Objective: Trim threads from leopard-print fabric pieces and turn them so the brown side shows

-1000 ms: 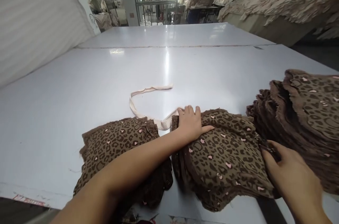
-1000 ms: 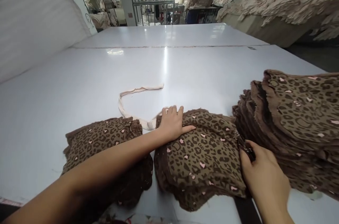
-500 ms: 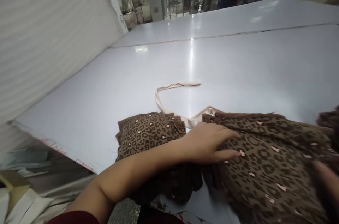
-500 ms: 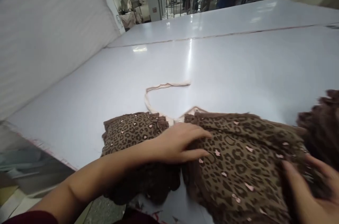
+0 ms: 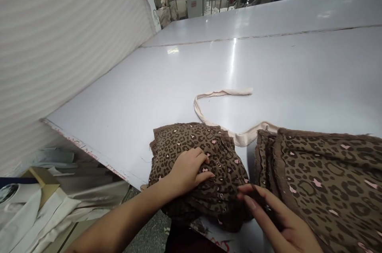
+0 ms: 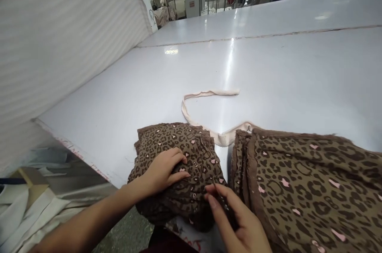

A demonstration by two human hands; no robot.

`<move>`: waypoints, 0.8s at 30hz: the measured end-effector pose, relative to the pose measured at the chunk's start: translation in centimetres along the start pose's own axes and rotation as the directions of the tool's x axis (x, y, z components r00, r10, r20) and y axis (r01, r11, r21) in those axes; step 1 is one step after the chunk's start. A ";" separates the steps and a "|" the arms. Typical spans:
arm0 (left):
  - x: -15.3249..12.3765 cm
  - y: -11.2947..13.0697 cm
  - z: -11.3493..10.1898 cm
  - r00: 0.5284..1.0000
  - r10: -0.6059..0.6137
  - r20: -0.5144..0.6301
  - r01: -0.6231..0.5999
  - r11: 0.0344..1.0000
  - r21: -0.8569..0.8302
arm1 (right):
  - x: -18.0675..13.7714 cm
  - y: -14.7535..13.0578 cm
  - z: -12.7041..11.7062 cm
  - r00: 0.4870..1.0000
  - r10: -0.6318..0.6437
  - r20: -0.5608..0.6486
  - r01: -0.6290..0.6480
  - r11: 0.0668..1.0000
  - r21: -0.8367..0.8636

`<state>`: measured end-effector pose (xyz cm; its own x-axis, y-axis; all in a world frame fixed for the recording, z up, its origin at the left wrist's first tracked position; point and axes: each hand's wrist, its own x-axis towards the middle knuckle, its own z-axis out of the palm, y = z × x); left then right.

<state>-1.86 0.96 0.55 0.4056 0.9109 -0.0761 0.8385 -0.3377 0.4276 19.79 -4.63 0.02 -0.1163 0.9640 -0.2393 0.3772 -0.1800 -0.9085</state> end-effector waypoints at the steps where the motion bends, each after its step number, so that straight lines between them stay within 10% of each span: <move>1: 0.1 -0.1 0.1 1.000 -0.002 -0.011 0.002 1.000 -0.014 | 0.2 -0.2 0.6 0.999 0.016 0.029 -0.017 1.000 0.016; 11: -1.6 2.4 -2.0 0.996 0.054 -0.072 -0.084 0.837 -0.540 | 1.5 -0.6 0.6 0.978 0.191 -0.086 -0.184 0.979 0.090; 24: -1.3 2.7 1.2 0.993 0.099 -0.060 -0.112 0.951 -0.288 | 2.4 -0.9 1.8 0.976 0.174 -0.130 -0.160 0.981 0.111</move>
<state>0.31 -1.38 0.72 0.4635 0.8858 0.0209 0.6472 -0.3546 0.6748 17.50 -2.54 -0.37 0.0715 0.9353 -0.3466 0.2866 -0.3521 -0.8910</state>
